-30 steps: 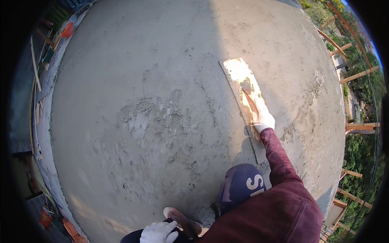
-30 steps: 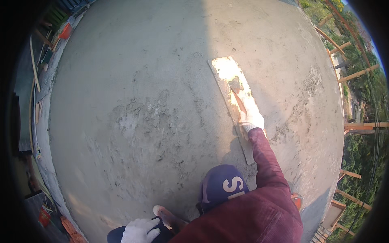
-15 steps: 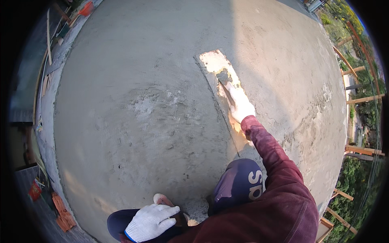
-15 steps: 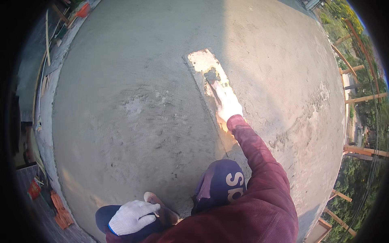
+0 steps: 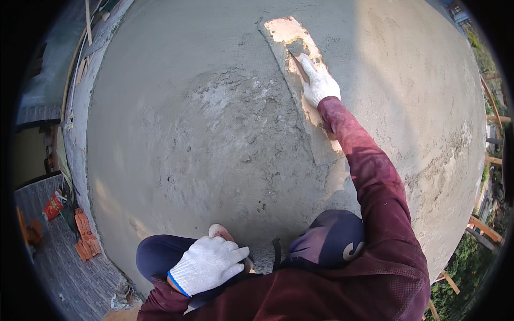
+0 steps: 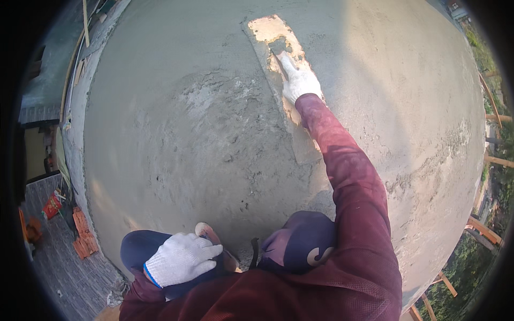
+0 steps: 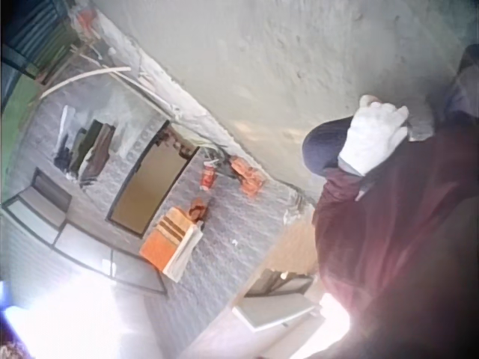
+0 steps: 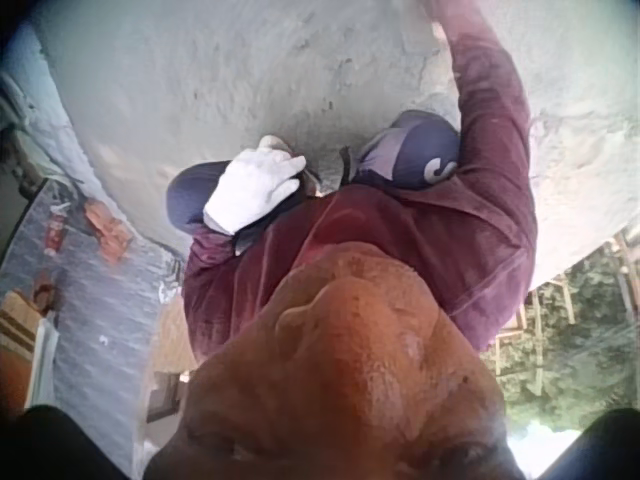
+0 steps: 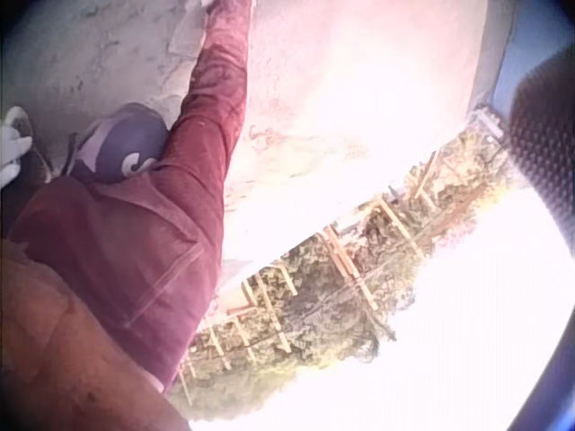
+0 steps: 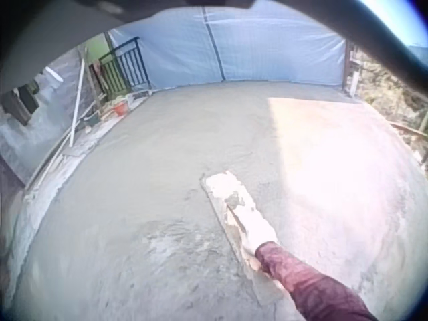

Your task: The person smooths a wet concrete surface using a wooden float and a trowel. They repeatedly level the surface, fill small imperfections, and occasionally pour water from a bucket onto the concrete to aid finishing.

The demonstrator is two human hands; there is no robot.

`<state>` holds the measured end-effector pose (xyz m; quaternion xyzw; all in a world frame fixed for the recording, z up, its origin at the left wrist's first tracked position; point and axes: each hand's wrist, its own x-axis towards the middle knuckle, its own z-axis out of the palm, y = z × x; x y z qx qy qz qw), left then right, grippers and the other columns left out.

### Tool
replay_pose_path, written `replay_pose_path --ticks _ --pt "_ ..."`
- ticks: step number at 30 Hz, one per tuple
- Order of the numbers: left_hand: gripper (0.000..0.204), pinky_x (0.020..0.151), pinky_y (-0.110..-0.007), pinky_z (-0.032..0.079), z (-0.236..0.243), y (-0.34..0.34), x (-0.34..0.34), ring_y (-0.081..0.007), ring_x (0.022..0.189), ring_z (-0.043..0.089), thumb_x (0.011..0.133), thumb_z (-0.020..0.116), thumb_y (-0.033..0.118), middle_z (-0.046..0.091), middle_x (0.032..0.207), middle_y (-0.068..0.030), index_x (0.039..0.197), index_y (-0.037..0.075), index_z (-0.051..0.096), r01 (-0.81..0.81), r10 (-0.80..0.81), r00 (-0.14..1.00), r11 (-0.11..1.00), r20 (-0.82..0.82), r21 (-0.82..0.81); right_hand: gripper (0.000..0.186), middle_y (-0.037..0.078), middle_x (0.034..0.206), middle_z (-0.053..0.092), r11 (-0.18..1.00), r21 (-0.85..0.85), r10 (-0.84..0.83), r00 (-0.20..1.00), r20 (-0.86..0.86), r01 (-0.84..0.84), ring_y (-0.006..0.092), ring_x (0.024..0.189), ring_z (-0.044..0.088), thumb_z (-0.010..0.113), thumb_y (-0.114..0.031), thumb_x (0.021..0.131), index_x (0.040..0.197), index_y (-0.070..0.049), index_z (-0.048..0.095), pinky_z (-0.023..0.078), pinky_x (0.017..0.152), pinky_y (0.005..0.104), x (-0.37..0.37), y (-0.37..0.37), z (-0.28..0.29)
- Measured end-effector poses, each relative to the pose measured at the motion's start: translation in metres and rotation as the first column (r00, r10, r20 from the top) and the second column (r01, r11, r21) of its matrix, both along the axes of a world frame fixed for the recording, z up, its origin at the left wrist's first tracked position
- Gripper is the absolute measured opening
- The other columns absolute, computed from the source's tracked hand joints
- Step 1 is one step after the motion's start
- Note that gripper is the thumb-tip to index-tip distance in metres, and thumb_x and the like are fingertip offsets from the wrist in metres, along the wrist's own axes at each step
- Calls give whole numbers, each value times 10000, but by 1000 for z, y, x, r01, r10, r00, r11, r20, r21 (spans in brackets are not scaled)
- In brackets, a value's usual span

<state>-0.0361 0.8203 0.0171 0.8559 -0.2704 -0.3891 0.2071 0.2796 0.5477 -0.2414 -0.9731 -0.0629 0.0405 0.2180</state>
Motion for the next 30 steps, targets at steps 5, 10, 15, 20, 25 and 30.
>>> replay_pose_path --ticks 5,10,15,20,25,30 --pt "336 769 -405 559 -17 25 -2 -317 907 689 922 661 276 694 940 -96 1163 42 672 85 -76 995 981 60 -173 795 226 1487 514 944 -61 328 944 44 -325 412 1373 505 668 -56 859 1573 -292 410 465 1122 471 -160 -32 6" --pt "254 754 -380 552 -18 44 -28 -244 823 703 907 671 291 684 878 -59 1029 69 653 112 -113 993 993 25 35 782 207 1502 533 983 -132 -134 990 -37 128 373 1283 612 680 -161 909 1612 -202 340 510 1060 440 -142 -86 -8" --pt "189 644 -343 486 -17 57 -43 -178 724 640 843 678 279 579 759 -16 906 112 615 162 -141 951 985 274 -56 841 274 1226 692 968 -252 -45 992 -120 14 448 1109 681 646 -295 939 1649 -214 201 551 955 485 -37 19 10" --pt "118 635 -338 423 -5 73 -26 -191 687 595 847 629 225 570 742 -26 851 107 626 255 -183 896 958 404 -132 846 250 1322 636 978 -100 165 972 -166 -183 446 1170 651 640 -226 914 1638 -328 213 535 1002 512 -83 168 11" --pt "160 681 -342 448 -23 71 -29 -202 690 601 862 601 223 608 754 -55 908 88 674 303 -162 905 895 394 -327 756 206 1514 520 978 -23 200 957 -208 -210 364 1308 597 674 -221 909 1600 -228 369 497 1091 429 -149 169 25" --pt "198 704 -344 463 -27 79 -30 -198 752 618 895 594 214 627 809 -70 975 62 694 336 -224 901 903 372 -269 797 228 1337 659 993 13 -118 992 -50 119 385 1130 701 694 -262 917 1617 -141 332 569 973 412 -184 104 38"
